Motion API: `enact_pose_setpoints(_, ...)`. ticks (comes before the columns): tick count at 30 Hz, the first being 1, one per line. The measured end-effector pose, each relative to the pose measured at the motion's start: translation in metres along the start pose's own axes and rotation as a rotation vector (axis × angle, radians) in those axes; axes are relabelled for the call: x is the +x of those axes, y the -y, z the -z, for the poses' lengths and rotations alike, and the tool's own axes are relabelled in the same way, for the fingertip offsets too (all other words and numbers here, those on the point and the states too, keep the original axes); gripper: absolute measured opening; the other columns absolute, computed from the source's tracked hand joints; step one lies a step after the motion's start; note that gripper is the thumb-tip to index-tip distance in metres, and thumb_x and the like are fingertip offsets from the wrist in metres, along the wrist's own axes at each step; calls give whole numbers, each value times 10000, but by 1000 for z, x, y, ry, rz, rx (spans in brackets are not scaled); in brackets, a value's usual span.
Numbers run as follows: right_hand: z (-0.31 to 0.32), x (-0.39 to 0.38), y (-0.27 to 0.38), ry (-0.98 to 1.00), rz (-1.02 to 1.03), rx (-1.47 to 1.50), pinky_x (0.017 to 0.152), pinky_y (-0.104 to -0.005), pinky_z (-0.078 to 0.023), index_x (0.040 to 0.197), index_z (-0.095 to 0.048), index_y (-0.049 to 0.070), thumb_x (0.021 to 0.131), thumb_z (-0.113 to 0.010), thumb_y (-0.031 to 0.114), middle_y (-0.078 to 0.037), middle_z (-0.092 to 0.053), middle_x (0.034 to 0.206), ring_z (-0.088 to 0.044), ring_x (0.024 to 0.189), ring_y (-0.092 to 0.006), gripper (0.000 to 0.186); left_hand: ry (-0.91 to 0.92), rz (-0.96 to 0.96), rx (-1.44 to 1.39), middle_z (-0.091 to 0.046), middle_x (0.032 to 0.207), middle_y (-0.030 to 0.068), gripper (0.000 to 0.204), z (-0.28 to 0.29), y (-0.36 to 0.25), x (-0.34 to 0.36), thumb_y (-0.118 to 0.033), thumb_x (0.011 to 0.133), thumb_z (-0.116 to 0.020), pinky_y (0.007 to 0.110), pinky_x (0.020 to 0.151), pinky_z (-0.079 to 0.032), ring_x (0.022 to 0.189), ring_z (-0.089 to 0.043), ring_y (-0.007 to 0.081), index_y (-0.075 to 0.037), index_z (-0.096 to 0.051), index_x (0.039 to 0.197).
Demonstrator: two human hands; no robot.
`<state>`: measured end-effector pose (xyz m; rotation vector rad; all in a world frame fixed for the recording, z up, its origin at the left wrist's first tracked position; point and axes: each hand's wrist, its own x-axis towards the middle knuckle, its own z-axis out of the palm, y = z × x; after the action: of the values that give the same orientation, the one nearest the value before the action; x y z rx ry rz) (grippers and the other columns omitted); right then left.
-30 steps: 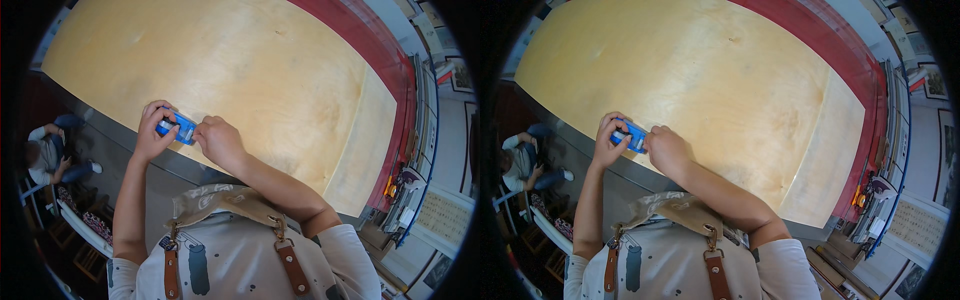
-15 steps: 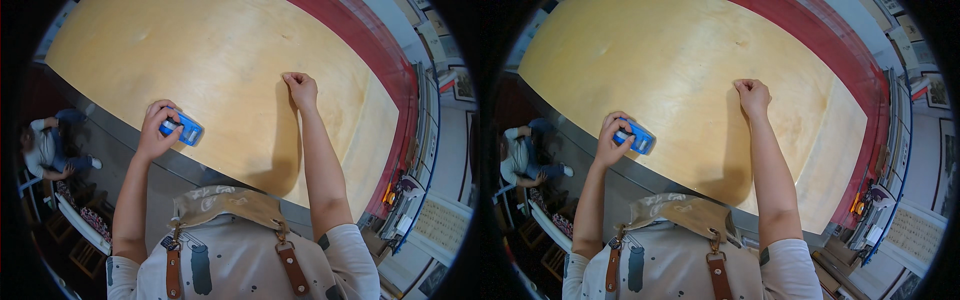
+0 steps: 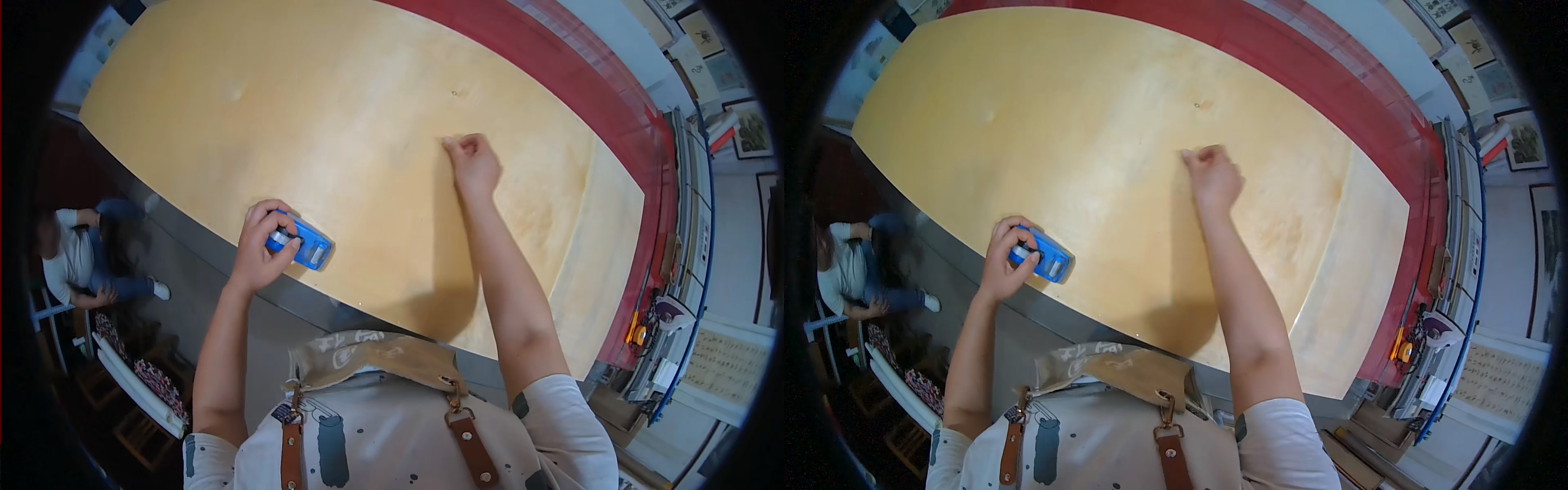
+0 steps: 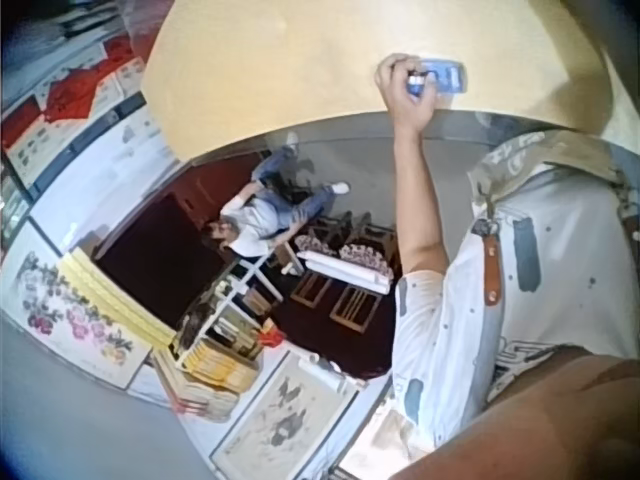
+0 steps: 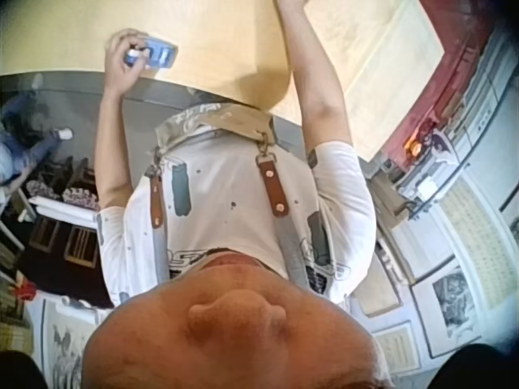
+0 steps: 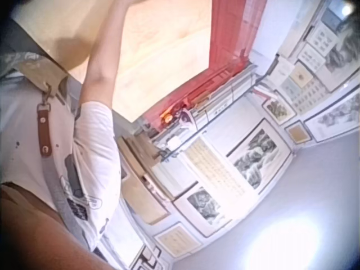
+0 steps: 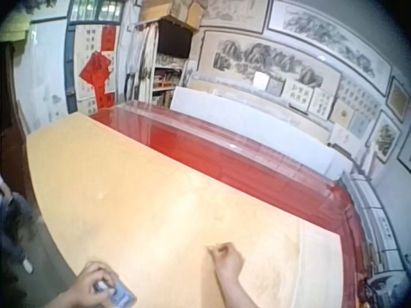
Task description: Manually applying edge banding tape to the edge of a plywood panel using a handheld dispenser.
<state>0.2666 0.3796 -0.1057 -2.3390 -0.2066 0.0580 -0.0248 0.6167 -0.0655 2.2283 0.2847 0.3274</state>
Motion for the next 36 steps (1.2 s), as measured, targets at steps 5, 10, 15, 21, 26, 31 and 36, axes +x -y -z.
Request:
enact_pose_setpoints(5,-27,-109,80,898,302,365,729,-315,-516,977,-710,42,893,-704,170,-87,-698,884,-643,814,-142,153,37,-8,-65,-568,1144,131,105,6,5,0,-138,824,-593,394,942,-417,1102,-503,312,-64,-620,894)
enact_pose_setpoints(10,-27,-136,100,944,504,243,696,-357,-521,905,-724,55,810,-740,145,-128,-635,811,-642,735,-263,132,29,-22,-45,-566,1156,131,104,5,-1,1,-116,848,-558,388,936,-421,1111,-500,306,-61,-627,903)
enact_pose_setpoints(15,-34,-144,101,908,495,225,682,-357,-524,880,-726,52,794,-751,136,-131,-646,823,-648,727,-244,123,9,-34,-41,-566,1161,123,85,4,0,1,-86,830,-588,384,937,-425,1114,-507,300,-64,-627,902)
enact_pose_setpoints(21,-29,-165,80,986,-9,486,674,-362,-530,866,-720,46,799,-745,113,-127,-652,837,-651,723,-253,98,-8,-26,18,-574,1134,110,180,2,-5,2,-111,729,-714,392,927,-436,1097,-519,304,-76,-614,874)
enact_pose_setpoints(26,-26,-170,77,646,567,73,718,-390,-525,866,-724,62,803,-728,109,-119,-650,850,-633,792,-299,79,-37,-31,28,-580,1113,105,209,-2,-3,2,-118,693,-738,397,909,-447,1075,-527,306,-84,-599,845)
enact_pose_setpoints(31,-6,-62,60,601,550,-85,781,-392,-520,862,-732,71,799,-706,125,-115,-680,863,-640,866,-297,87,-59,-7,25,-583,1102,105,215,-2,-3,1,-118,679,-742,398,910,-448,1077,-527,312,-95,-597,836)
enact_pose_setpoints(36,22,98,-26,152,-41,137,722,-310,-537,923,-756,33,834,-743,210,-82,-741,841,-679,751,-162,198,-51,-14,35,-582,1099,105,216,-3,-3,5,-122,675,-742,400,909,-447,1072,-529,315,-100,-593,830)
